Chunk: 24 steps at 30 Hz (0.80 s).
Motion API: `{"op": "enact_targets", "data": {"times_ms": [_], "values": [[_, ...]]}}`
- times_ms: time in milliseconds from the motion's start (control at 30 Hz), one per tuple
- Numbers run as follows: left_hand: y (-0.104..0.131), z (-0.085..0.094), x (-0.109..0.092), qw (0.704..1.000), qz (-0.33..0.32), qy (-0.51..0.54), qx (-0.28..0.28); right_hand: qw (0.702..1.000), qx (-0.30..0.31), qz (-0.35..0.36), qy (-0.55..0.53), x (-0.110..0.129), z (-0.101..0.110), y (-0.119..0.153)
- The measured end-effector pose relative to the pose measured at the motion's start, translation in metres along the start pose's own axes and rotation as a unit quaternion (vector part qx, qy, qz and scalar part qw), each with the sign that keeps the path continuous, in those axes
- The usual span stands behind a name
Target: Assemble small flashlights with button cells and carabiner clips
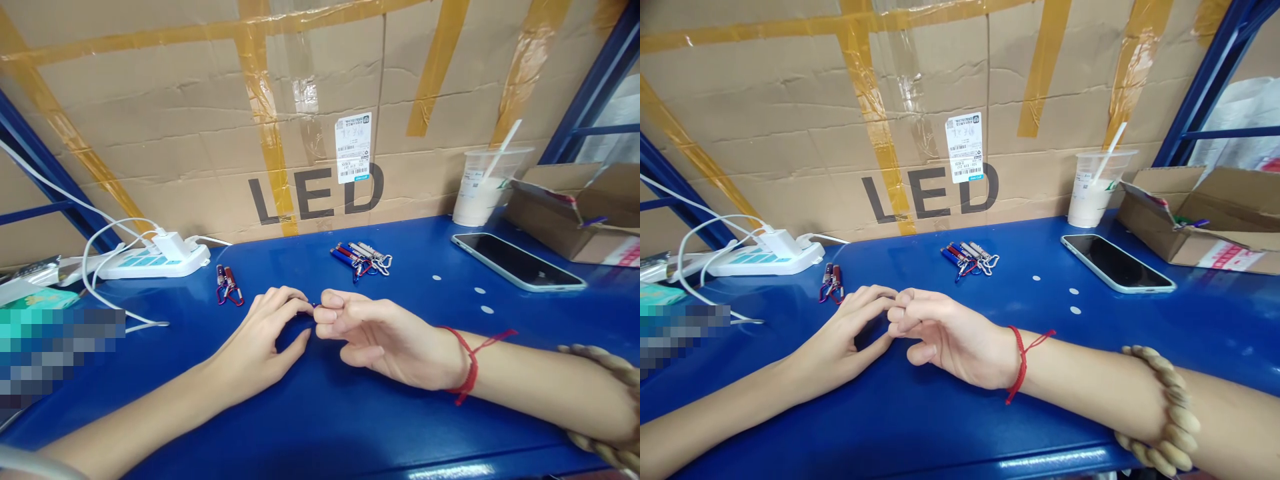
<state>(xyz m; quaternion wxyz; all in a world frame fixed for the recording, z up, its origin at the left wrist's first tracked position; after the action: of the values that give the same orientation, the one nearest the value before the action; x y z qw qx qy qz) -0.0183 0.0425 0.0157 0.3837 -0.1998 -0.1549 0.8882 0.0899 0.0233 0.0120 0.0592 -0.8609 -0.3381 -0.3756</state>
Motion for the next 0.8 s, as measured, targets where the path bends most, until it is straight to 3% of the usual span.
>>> {"op": "enact_targets", "data": {"times_ms": [433, 800], "values": [[0.0004, 0.0022, -0.0020, 1.000, -0.004, 0.012, -0.010, 0.999, 0.031, 0.006, -0.023, 0.0015, -0.0002, -0.0023], [0.0008, 0.0008, -0.0011, 1.000, -0.006, 0.026, -0.012, 1.000, 0.003, 0.010, 0.017, 0.0011, -0.0001, -0.0002]]}}
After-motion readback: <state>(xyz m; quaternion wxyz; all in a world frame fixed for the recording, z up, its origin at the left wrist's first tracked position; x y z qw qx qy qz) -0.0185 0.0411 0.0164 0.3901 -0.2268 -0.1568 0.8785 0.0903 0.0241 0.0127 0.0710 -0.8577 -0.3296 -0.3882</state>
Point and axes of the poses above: each hand's wrist, its own y-axis away from the middle knuckle, its own z-axis out of the back of the hand, x = y × z, the point moved 6 cm from there along -y, towards the middle knuckle, and after that the axes turned 4 degrees about -x, right-handed, at the moved point
